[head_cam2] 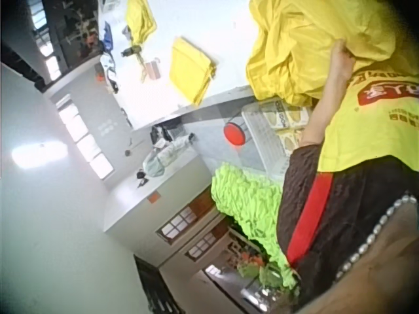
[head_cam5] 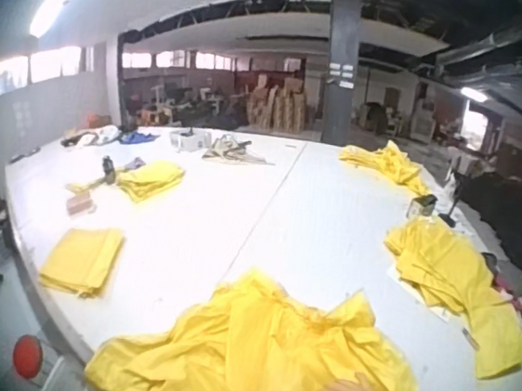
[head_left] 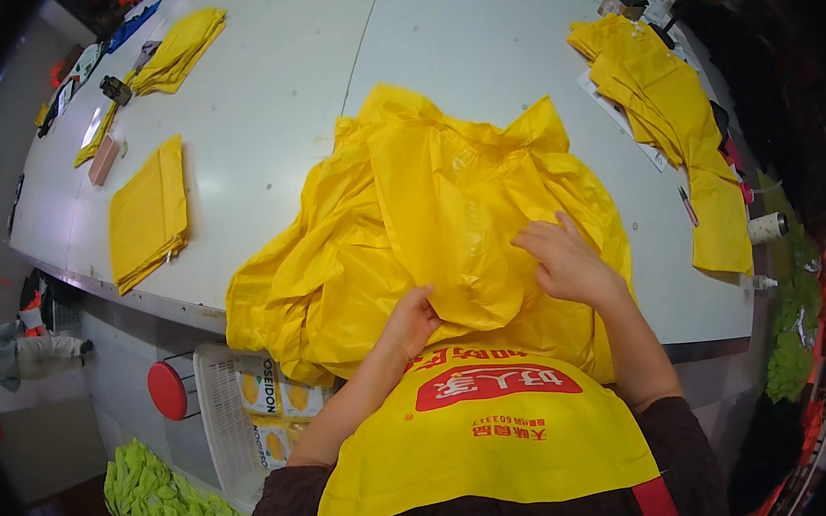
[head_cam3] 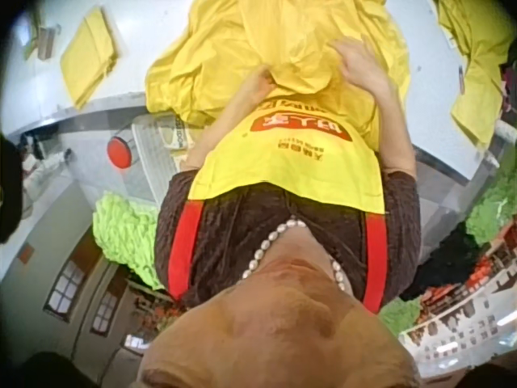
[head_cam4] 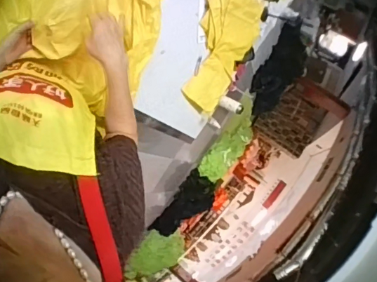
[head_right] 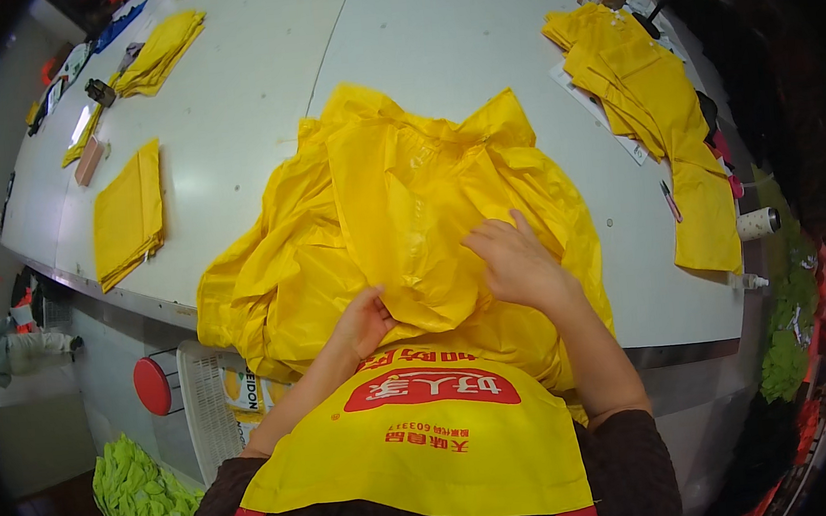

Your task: The person folds a yellow garment on a white table, smoothing and aligning the fabric, then places the folded item into a white basket. The person repeats the process with another yellow garment, folding it and placing it into the same basket.

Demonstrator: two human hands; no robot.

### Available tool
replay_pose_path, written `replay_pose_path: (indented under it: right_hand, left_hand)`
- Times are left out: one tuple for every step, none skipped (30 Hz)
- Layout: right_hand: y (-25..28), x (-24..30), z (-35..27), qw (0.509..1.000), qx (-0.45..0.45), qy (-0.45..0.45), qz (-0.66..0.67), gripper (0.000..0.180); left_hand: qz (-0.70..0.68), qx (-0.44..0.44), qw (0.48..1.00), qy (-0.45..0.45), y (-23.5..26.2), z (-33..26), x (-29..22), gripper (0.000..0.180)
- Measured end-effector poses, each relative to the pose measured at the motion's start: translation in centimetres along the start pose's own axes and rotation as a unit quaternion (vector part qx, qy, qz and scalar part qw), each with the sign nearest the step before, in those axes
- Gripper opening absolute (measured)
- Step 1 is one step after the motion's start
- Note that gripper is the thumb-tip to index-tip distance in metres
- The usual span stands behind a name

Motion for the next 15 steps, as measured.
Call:
replay_pose_path:
  right_hand:
    - [0.1,1.1,0.3,0.994,-0.066,-0.005,0.089,0.037]
    - [0.0,2.2,0.5,0.975,-0.129,-0.007,0.178,0.038]
    - [-0.5,2.7,1.2,0.975,-0.154,0.027,0.158,0.039]
    - [-1.4,2.8,2.0,0.972,-0.181,0.059,0.138,0.04]
    - [-2.3,3.0,2.9,0.967,-0.207,0.093,0.119,0.041]
    - [-3.3,3.4,3.8,0.994,-0.061,0.06,0.065,0.041]
    - [-4.3,3.9,4.7,0.996,0.086,0.026,0.011,0.042]
    - [-5.4,3.7,5.2,0.972,0.231,-0.01,-0.045,0.042]
    - [-7.8,2.5,4.6,0.973,0.213,-0.009,-0.087,0.04]
    - [-11.3,1.1,3.2,0.973,0.195,-0.01,-0.126,0.037]
    - [-12.0,0.9,2.9,0.962,0.207,-0.012,-0.175,0.037]
    - [-12.8,1.0,2.7,0.949,0.219,-0.006,-0.225,0.038]
    - [-11.8,1.7,3.8,0.922,0.263,0.0,-0.285,0.041]
    - [-10.3,2.9,5.0,0.889,0.306,0.01,-0.342,0.044]
    - [-6.5,5.7,6.0,0.874,0.343,-0.076,-0.336,0.049]
  left_hand:
    - [-0.006,-0.015,1.0,0.006,-0.8,-0.5,-0.1,0.035]
    - [0.016,-0.022,1.0,0.01,-1.0,-0.6,0.0,0.032]
    - [0.037,-0.029,0.999,0.013,-1.2,-0.8,0.2,0.029]
    - [0.059,-0.036,0.997,0.018,-1.4,-1.1,0.4,0.026]
    - [0.056,-0.051,0.997,0.013,-1.7,-1.4,0.4,0.025]
    - [0.053,-0.066,0.996,0.008,-2.1,-1.8,0.3,0.024]
    - [0.05,-0.083,0.995,0.001,-2.6,-2.4,0.0,0.023]
    - [0.042,-0.04,0.996,-0.063,-3.9,-3.6,-1.1,0.023]
    - [0.037,0.009,0.992,-0.119,-6.1,-5.5,-2.6,0.022]
    - [0.032,0.059,0.983,-0.173,-8.4,-7.6,-4.0,0.022]
    - [0.155,0.104,0.955,-0.23,-10.5,-9.5,-5.0,0.021]
    - [0.138,0.073,0.965,-0.21,-10.7,-9.9,-5.2,0.021]
    - [0.117,0.04,0.974,-0.19,-10.6,-9.9,-5.3,0.02]
    - [0.095,0.004,0.981,-0.17,-10.3,-10.1,-5.3,0.02]
    - [0.097,-0.051,0.976,-0.187,-7.8,-8.8,-5.0,0.019]
Point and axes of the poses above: each hand's wrist, its own z-axis towards the middle knuckle, its own y-axis out of the back of the hand, x = y × z, the point moved 1 cm from there along z, towards the middle knuckle, and after that the axes turned 2 degrees about -y, right-handed, at the moved point
